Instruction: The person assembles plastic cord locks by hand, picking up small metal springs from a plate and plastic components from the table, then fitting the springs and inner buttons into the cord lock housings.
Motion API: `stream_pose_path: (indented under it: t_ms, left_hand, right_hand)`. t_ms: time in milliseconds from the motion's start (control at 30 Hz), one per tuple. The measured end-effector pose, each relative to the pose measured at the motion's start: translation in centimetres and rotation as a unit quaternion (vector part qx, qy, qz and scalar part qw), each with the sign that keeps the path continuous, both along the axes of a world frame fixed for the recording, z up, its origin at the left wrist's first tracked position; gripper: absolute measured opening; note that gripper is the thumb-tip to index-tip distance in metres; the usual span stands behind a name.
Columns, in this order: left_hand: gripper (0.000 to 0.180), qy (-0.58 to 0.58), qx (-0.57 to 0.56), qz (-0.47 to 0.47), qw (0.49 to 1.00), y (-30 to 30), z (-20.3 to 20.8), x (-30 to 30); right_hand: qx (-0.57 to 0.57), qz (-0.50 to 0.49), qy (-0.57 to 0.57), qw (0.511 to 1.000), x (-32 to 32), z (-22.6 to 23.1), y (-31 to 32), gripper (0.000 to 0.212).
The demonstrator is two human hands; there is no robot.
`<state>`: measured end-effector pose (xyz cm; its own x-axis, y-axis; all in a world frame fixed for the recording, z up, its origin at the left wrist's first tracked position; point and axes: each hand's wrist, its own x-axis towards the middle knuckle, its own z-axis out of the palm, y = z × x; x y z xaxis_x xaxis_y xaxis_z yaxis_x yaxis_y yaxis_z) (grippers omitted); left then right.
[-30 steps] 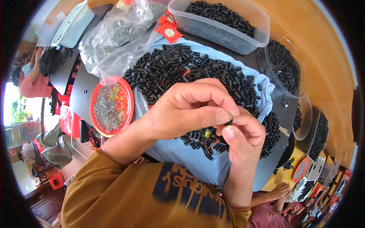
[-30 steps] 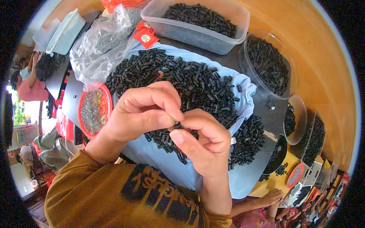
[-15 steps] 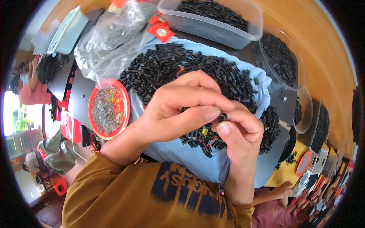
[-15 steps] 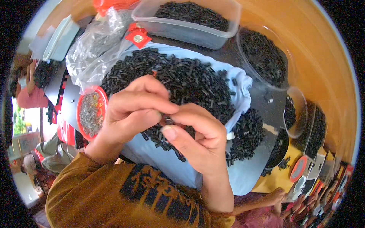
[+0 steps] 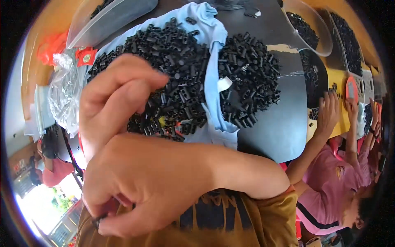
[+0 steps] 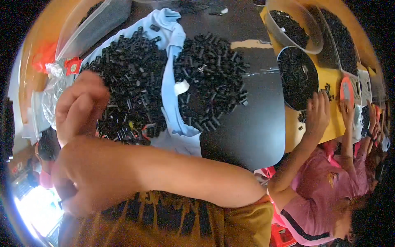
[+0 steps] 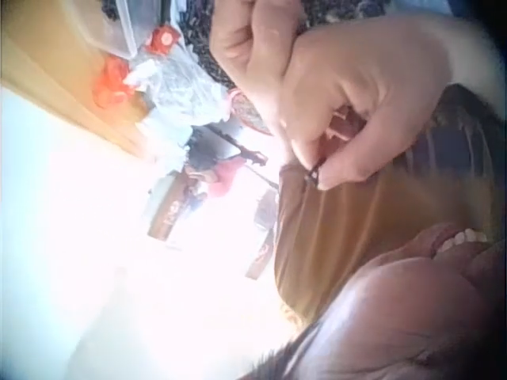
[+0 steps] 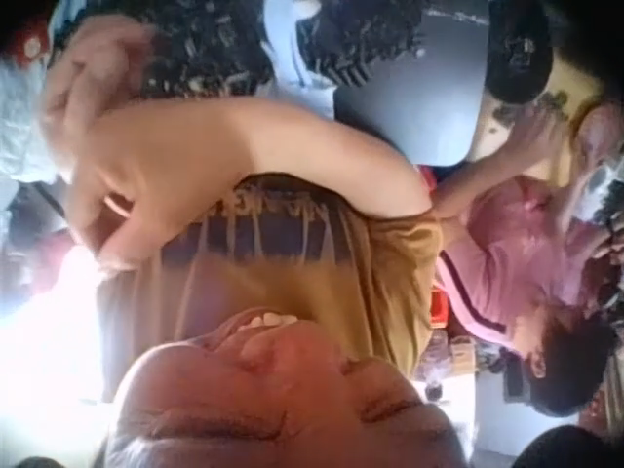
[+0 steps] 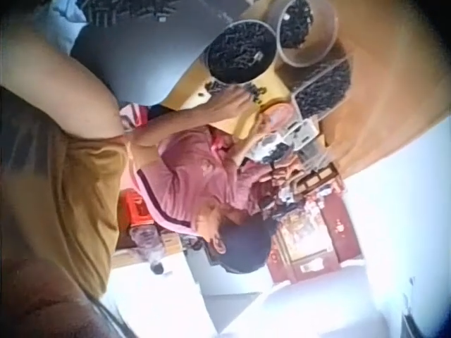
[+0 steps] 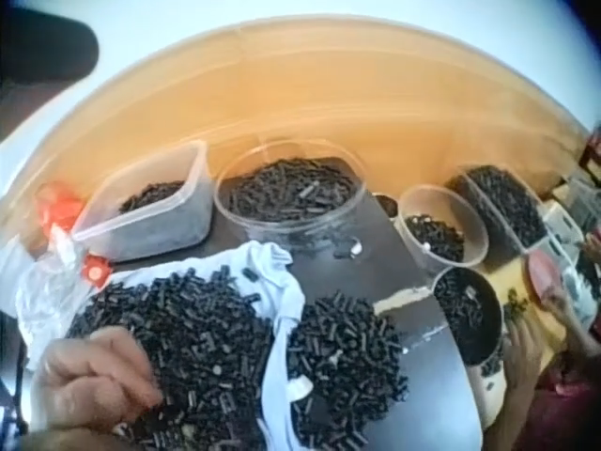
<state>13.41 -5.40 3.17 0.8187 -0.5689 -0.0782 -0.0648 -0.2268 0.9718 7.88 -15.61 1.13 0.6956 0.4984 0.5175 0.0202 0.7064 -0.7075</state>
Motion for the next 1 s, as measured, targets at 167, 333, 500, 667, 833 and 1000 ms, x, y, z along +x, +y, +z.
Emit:
stream_pose_path:
  t_ms: [167, 333, 500, 667, 833, 1000]
  left_hand:
    - [0.017, -0.292, 0.12, -0.142, 0.938, -6.3, -3.0, 1.2]
    - [0.018, -0.39, 0.115, -0.257, 0.877, -8.8, -5.0, 0.6]
    - [0.018, -0.439, 0.16, -0.259, 0.845, -8.9, -6.3, 1.0]
    - [0.018, -0.454, 0.137, -0.242, 0.846, -9.1, -5.8, 0.7]
    - [0.019, -0.463, 0.186, -0.253, 0.829, -9.8, -5.7, 0.1]
    - [0.018, -0.467, 0.209, -0.243, 0.824, -10.7, -5.4, -0.5]
  right_hand:
    - [0.02, 0.0, -0.031, 0.999, -0.1, -0.2, -0.8, 0.022]
    - [0.034, 0.014, -0.052, 0.998, -0.5, 0.7, -0.1, 0.018]
    - [0.012, 0.001, -0.048, 0.999, -0.2, 0.3, 0.1, 0.019]
    - [0.017, 0.012, -0.037, 0.999, -0.2, 0.3, 0.1, 0.021]
    - [0.031, 0.028, -0.021, 0.999, -0.4, 0.5, -0.1, 0.022]
    - [-0.001, 0.09, 0.002, 0.996, -0.1, 1.0, -1.7, 0.012]
